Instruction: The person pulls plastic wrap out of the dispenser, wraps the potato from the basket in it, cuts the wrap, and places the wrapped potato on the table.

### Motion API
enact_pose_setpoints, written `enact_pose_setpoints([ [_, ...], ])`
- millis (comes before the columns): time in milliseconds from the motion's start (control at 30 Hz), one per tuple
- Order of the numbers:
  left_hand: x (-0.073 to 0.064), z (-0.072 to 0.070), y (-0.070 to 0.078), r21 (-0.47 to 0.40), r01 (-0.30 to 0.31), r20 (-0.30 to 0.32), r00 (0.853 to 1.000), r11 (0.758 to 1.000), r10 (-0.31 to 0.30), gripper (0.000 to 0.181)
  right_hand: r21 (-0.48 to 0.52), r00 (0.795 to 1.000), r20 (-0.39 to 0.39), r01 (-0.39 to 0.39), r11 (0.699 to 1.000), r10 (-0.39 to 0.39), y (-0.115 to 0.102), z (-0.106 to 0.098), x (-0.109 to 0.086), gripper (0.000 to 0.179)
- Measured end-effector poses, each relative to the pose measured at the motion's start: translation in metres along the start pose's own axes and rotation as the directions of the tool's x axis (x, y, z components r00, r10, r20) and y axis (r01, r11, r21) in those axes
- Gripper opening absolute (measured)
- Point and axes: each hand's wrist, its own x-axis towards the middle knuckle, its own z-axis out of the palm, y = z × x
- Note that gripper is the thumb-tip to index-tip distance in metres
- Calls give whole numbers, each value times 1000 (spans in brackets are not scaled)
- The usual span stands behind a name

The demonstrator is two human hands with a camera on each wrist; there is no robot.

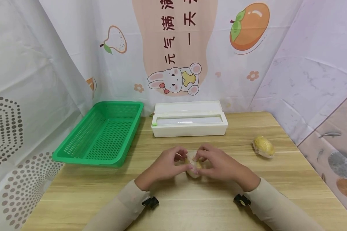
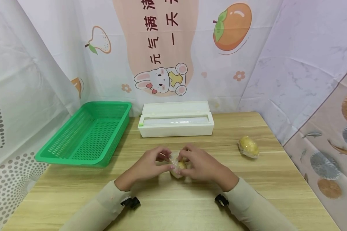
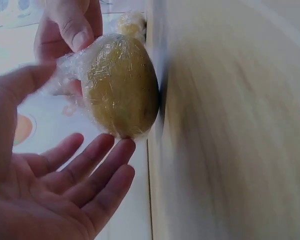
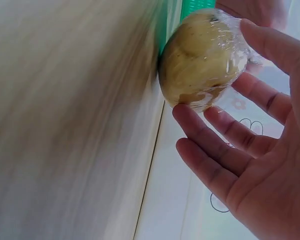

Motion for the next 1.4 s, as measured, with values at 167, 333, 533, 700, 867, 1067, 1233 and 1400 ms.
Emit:
enact_pose_setpoints([
  [167,1,2,1,16,-6,-31,999,1000,7,43,25,1000,-14,27,999,-27,-1,0,1,17],
  [333,2,5,1,53,-24,-58,998,998,27,31,49,999,-53,15,999,-12,-1,2,2,9],
  [533,2,8,-1,102,-37,-96,994,994,47,23,171,994,-45,-88,981,97,-3,6,2,32],
  [700,1,9,-1,123,-40,-111,992,992,54,24,211,985,-35,-156,965,167,-5,5,3,34],
  [867,3,9,-3,125,-31,-115,992,992,46,26,172,992,-42,-110,979,119,-3,5,4,13],
  [1067,3,8,-1,82,-12,-119,993,997,22,27,126,990,-82,-100,987,111,-2,5,5,9],
  [1233,2,9,2,79,-12,-131,991,997,22,22,133,986,-126,-91,987,108,-2,6,6,13],
  [1400,1,12,4,93,-21,-160,986,995,36,15,175,982,-142,-99,979,125,-3,8,6,13],
])
